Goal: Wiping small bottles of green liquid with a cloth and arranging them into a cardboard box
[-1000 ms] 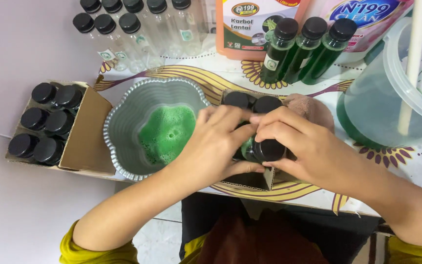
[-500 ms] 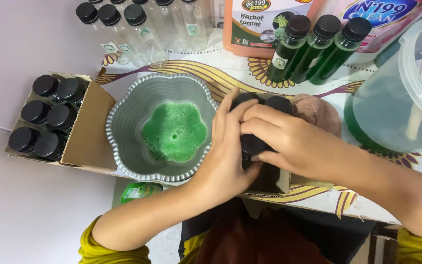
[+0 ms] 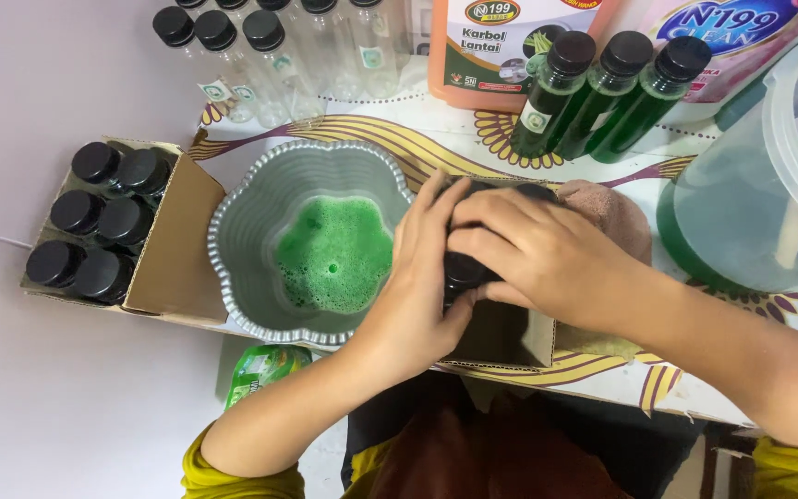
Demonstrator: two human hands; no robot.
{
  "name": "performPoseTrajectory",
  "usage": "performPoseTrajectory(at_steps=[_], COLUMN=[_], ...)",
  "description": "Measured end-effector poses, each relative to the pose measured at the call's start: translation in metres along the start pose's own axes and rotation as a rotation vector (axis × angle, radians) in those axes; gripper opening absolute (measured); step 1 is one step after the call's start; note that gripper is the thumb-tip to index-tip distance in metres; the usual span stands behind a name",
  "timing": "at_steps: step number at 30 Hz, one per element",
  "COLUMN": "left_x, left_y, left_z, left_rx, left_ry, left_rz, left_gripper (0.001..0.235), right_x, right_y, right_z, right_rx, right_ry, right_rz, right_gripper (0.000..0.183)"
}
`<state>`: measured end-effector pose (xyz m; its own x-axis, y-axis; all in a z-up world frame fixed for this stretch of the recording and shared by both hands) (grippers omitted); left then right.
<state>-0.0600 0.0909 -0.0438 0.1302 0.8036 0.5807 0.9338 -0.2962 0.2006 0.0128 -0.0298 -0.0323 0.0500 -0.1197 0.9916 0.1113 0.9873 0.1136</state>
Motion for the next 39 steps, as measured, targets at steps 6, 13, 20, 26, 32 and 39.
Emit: performPoseTrajectory(at_steps=[6,13,20,26,32,39], left_x=[0.007,-0.001,-0.009,-0.014,0.008,0.035], left_y=[0.012,0.026,0.036,0.035,0.045,0.118], left_z=[0.004,0.001,0.003,0.001,-0.001,0.002], left_rx=[0.072,0.351,0.45,0.453,0.413,-0.05], left_ry=[0.247,0.355,0.524,0.644,0.671,0.24], left_rz=[0.154,0.282,0.305,0.31,0.414,0.418], left_gripper=[0.107,0.124,0.124,0.119,0.128,0.085], right_x=[0.003,-0.007,-0.005,-0.002,-0.077,-0.108], right_y=[-0.005,-0.009,-0.018,-0.065,-0.103,-0.114], right_z=[-0.01,-0.025,-0.031,-0.069,-0.104,-0.105], right_rx=[-0.224,-0.286,-0.293,-0.378,-0.36,-0.355], right_ry=[-0.012,0.454,0.539,0.576,0.672,0.468], right_rz=[-0.049,0.047,0.0,-0.153,-0.076,-0.55], right_gripper=[0.093,0.094,0.078,0.058,0.072,0.052])
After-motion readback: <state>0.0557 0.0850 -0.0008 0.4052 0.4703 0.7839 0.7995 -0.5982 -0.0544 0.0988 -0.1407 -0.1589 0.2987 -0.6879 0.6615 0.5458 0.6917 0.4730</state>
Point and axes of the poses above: each hand's wrist, its own y-axis towards the middle knuckle, its own x-axis out of the back of the hand, z = x × y, the point moved 5 cm from there along y, towards the middle knuckle, and after that the axes turned 15 degrees about z, right-handed, at the moved point
